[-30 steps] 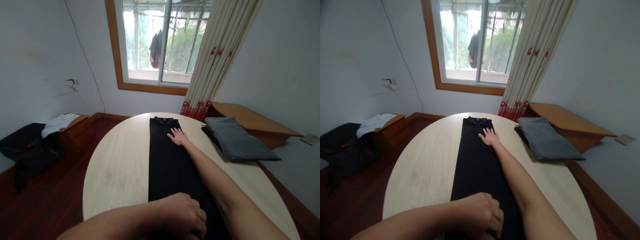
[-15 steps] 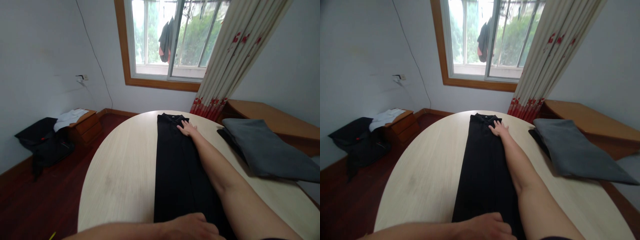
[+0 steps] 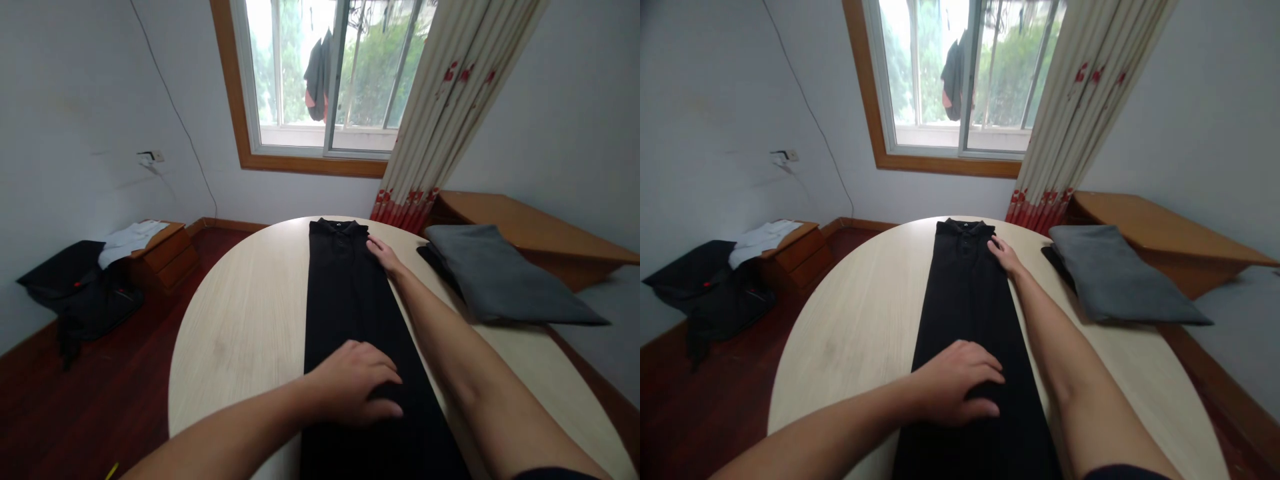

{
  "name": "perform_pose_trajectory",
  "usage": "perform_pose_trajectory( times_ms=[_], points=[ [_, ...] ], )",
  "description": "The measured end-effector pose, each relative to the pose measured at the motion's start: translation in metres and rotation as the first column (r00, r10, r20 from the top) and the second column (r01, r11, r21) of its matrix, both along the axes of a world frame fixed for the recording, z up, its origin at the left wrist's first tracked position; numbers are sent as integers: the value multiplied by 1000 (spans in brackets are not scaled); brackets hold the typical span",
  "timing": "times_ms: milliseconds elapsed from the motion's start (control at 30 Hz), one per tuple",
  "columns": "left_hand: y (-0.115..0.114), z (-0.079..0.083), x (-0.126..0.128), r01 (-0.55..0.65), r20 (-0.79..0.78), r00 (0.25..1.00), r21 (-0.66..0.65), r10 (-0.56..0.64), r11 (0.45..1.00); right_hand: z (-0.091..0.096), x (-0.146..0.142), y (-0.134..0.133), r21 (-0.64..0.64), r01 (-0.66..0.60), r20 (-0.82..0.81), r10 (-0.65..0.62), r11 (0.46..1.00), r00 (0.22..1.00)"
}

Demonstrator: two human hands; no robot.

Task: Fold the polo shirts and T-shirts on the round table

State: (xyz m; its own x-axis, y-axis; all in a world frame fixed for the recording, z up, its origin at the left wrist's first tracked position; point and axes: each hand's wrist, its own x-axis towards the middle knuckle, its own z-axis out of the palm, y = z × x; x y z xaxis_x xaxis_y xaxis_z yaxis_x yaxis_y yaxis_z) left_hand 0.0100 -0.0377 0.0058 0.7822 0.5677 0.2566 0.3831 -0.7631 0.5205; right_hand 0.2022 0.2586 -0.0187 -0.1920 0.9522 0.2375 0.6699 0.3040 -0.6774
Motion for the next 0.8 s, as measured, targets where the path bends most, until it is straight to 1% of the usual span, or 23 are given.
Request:
perform_pose_trajectory(
  times_ms=[67, 133, 200, 267, 333, 433, 500, 533, 633, 733, 800],
  points=[
    [7, 3, -13, -127, -49, 991, -37, 125, 991, -4, 6, -32, 16, -60, -17, 60, 998, 998],
    [15, 5, -27, -228, -136, 966, -59, 219, 972, -6, 12, -66, 29, -102, 37, 101, 994, 994],
    [24, 6, -40, -306, -225, 932, -66, 284, 950, -5, 17, -99, 36, -141, 112, 136, 989, 984],
    [34, 7, -52, -339, -300, 904, -64, 306, 939, -4, 21, -131, 38, -191, 185, 181, 981, 966],
    [45, 6, -62, -328, -350, 892, -70, 285, 942, -3, 23, -159, 33, -229, 266, 213, 973, 940],
    [61, 4, -81, -313, -377, 889, -82, 261, 946, -3, 23, -190, 12, -232, 377, 210, 973, 902],
    [69, 3, -96, -349, -343, 888, -75, 305, 934, -4, 24, -200, 11, -212, 391, 190, 977, 900],
    [71, 3, -104, -378, -309, 888, -71, 340, 923, -4, 25, -202, 20, -198, 367, 177, 980, 913],
    [71, 3, -122, -434, -195, 890, -79, 413, 898, -6, 35, -197, 77, -153, 232, 131, 985, 964],
    [63, 6, -126, -414, -159, 903, -85, 398, 906, -4, 50, -191, 102, -117, 153, 101, 988, 983],
    [55, 10, -120, -374, -188, 916, -90, 354, 923, -1, 59, -191, 67, -148, 149, 137, 987, 979]
  ],
)
